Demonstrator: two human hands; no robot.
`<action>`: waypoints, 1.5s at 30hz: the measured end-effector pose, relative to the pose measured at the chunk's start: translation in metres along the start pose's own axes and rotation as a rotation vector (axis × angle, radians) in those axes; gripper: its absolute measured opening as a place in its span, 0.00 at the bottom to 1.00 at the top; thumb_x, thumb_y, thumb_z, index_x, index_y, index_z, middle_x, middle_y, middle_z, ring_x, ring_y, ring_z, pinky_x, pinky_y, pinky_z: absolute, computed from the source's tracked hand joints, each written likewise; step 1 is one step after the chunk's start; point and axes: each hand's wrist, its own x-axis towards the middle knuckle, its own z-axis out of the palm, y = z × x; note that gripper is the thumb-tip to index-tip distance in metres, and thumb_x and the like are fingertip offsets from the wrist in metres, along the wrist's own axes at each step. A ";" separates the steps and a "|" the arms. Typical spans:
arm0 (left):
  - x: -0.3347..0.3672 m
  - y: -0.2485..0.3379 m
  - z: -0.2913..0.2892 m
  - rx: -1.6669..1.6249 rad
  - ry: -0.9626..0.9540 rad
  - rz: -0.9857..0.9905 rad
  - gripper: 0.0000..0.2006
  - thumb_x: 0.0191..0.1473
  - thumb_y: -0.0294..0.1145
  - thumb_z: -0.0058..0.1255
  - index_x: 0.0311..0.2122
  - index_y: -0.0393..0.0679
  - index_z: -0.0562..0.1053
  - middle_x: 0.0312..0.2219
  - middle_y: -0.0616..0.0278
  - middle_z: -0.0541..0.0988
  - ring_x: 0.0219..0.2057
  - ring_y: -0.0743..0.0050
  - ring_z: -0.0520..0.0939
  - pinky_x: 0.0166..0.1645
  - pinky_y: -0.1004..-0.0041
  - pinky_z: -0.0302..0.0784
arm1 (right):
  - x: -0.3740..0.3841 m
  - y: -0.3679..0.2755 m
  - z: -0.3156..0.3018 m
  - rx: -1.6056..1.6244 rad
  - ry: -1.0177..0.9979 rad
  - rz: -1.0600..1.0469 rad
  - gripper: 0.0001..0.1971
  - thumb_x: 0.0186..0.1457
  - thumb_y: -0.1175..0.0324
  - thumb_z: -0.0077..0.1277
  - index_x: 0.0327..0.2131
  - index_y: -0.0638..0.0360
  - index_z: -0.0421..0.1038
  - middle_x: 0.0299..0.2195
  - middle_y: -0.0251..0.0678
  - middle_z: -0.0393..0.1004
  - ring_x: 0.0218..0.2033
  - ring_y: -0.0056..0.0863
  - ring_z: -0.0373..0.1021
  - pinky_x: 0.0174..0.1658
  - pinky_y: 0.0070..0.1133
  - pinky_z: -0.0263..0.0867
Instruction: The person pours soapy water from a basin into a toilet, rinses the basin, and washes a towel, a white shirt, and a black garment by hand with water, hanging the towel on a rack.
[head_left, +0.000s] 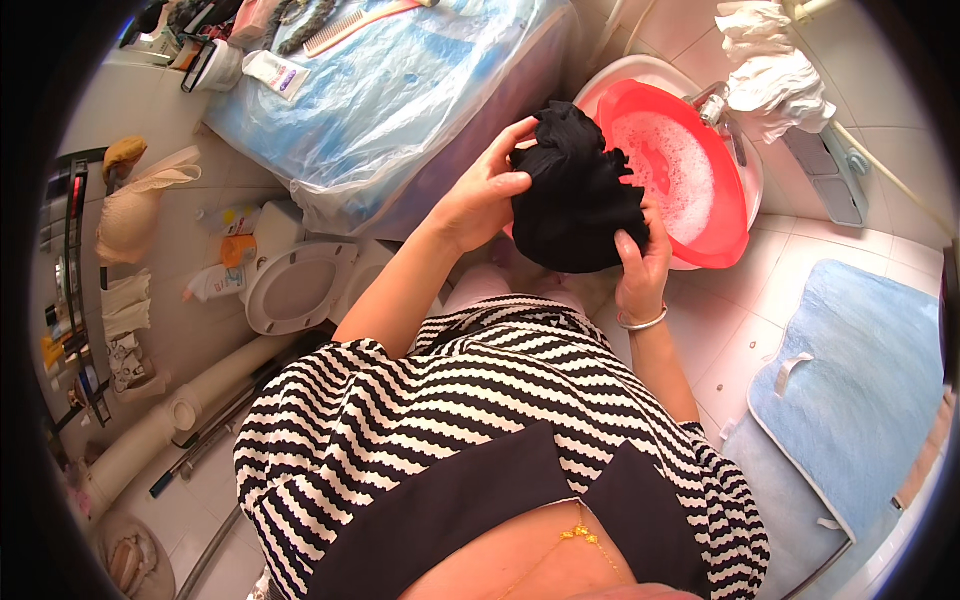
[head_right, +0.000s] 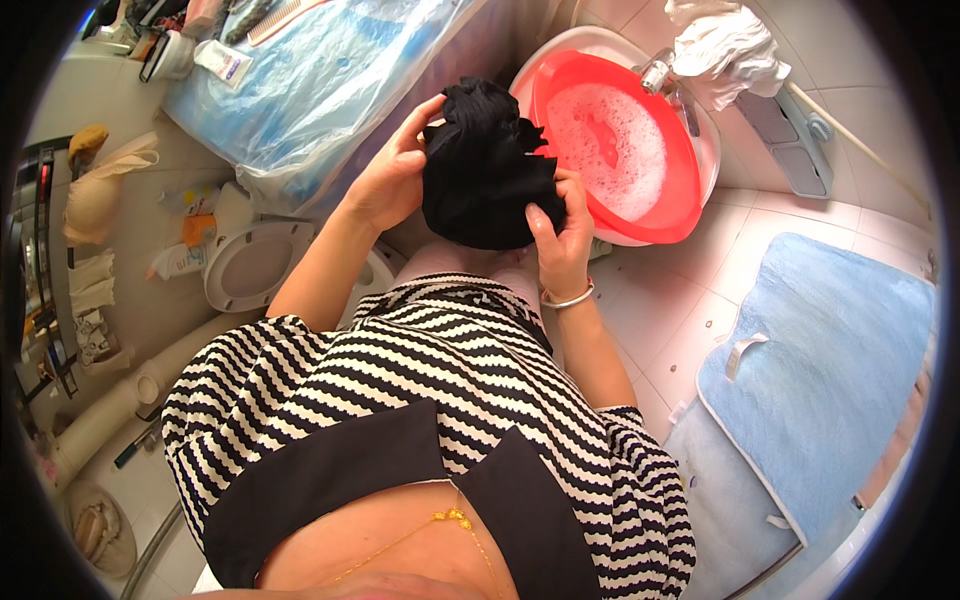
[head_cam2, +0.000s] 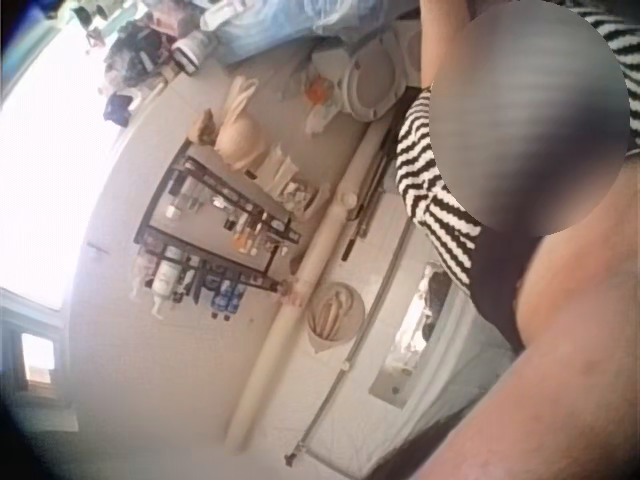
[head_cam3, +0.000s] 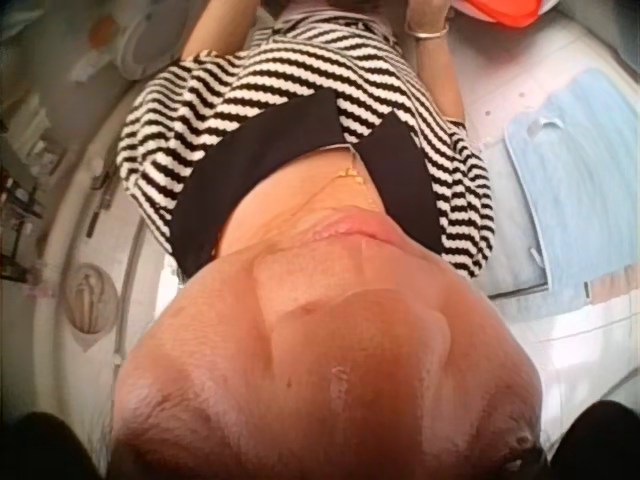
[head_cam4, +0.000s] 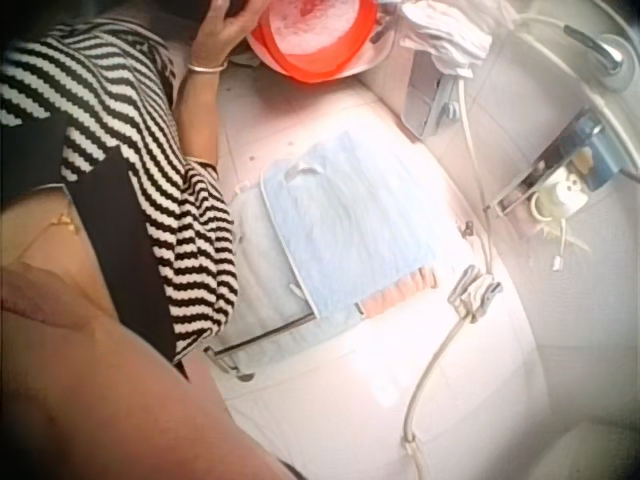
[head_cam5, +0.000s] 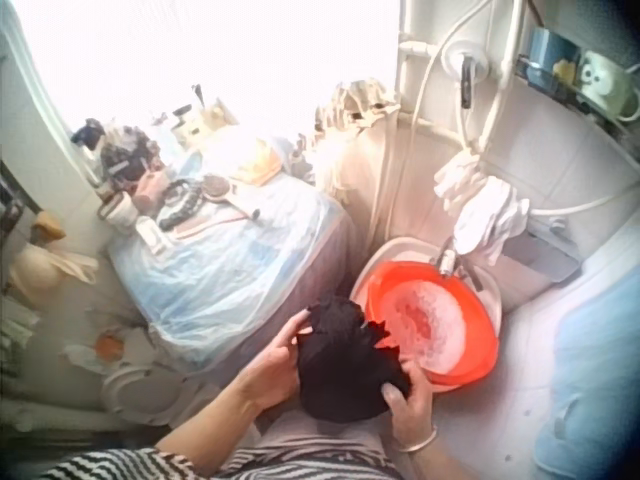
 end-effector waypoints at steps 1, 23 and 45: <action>0.000 0.000 0.007 0.122 0.053 0.017 0.31 0.51 0.40 0.49 0.59 0.43 0.58 0.52 0.55 0.67 0.54 0.63 0.69 0.59 0.63 0.63 | -0.003 0.001 0.001 -0.039 -0.033 -0.027 0.14 0.48 0.73 0.48 0.40 0.66 0.65 0.44 0.35 0.63 0.41 0.20 0.60 0.48 0.18 0.56; -0.058 -0.013 0.038 -0.051 -0.221 0.046 0.22 0.56 0.34 0.45 0.55 0.37 0.62 0.47 0.56 0.72 0.49 0.70 0.73 0.54 0.72 0.66 | -0.026 -0.109 0.039 0.393 0.051 0.001 0.09 0.60 0.73 0.42 0.44 0.61 0.64 0.39 0.30 0.70 0.40 0.18 0.67 0.46 0.18 0.63; -0.137 -0.069 0.144 0.830 -0.153 0.693 0.14 0.50 0.27 0.56 0.42 0.36 0.70 0.29 0.70 0.74 0.31 0.85 0.71 0.38 0.79 0.70 | -0.158 -0.117 -0.001 0.085 0.187 -0.102 0.18 0.63 0.61 0.35 0.49 0.64 0.62 0.43 0.34 0.69 0.46 0.25 0.66 0.52 0.21 0.60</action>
